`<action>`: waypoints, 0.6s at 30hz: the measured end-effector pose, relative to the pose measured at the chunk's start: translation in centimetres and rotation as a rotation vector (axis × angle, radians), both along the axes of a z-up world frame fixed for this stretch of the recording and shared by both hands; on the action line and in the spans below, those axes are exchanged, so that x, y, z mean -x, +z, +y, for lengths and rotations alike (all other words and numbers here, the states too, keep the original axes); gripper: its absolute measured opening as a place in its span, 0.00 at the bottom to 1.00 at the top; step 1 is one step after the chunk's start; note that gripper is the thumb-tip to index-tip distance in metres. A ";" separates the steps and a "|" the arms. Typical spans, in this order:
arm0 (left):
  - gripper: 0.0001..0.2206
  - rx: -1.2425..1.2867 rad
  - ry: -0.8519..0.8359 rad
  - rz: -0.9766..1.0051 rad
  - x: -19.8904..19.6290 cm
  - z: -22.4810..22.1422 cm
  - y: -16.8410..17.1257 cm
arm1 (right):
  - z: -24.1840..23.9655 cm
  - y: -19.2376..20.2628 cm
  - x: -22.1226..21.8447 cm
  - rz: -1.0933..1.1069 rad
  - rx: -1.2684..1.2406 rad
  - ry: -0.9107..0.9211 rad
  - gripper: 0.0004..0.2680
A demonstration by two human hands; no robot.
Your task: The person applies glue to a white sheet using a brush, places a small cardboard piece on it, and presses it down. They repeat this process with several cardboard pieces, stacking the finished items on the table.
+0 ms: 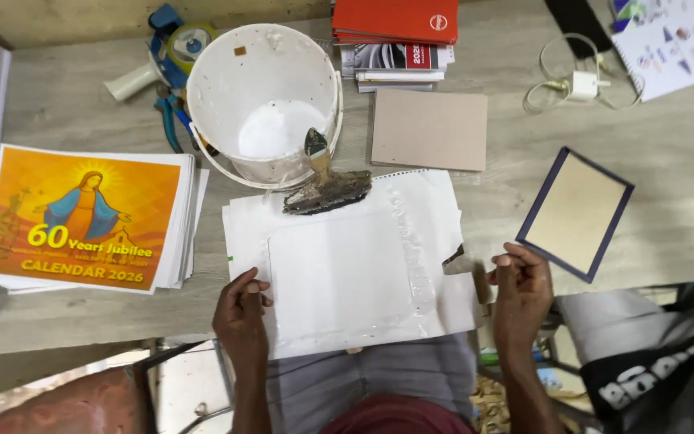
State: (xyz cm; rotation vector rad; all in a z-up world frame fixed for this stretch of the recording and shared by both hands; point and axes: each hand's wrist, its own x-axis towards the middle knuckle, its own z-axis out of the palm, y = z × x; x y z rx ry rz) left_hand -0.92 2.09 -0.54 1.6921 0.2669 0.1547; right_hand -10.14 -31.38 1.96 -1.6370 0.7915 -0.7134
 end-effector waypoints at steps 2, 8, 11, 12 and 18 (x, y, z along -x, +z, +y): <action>0.11 0.037 0.026 0.017 0.0 0.1 0.3 | 1.1 1.6 -0.6 0.014 -0.030 0.006 0.08; 0.12 0.074 0.025 0.048 0.4 0.6 2.0 | 3.1 2.4 -2.2 -0.021 -0.057 0.088 0.09; 0.12 0.069 0.006 0.014 0.3 0.8 2.0 | 4.0 2.7 -2.7 -0.032 -0.043 0.138 0.09; 0.12 0.055 0.005 0.025 0.3 0.9 2.1 | 4.4 2.7 -2.7 -0.033 -0.044 0.165 0.10; 0.13 0.045 -0.020 0.009 0.4 1.3 1.4 | 5.4 1.9 -2.4 0.045 -0.089 0.179 0.10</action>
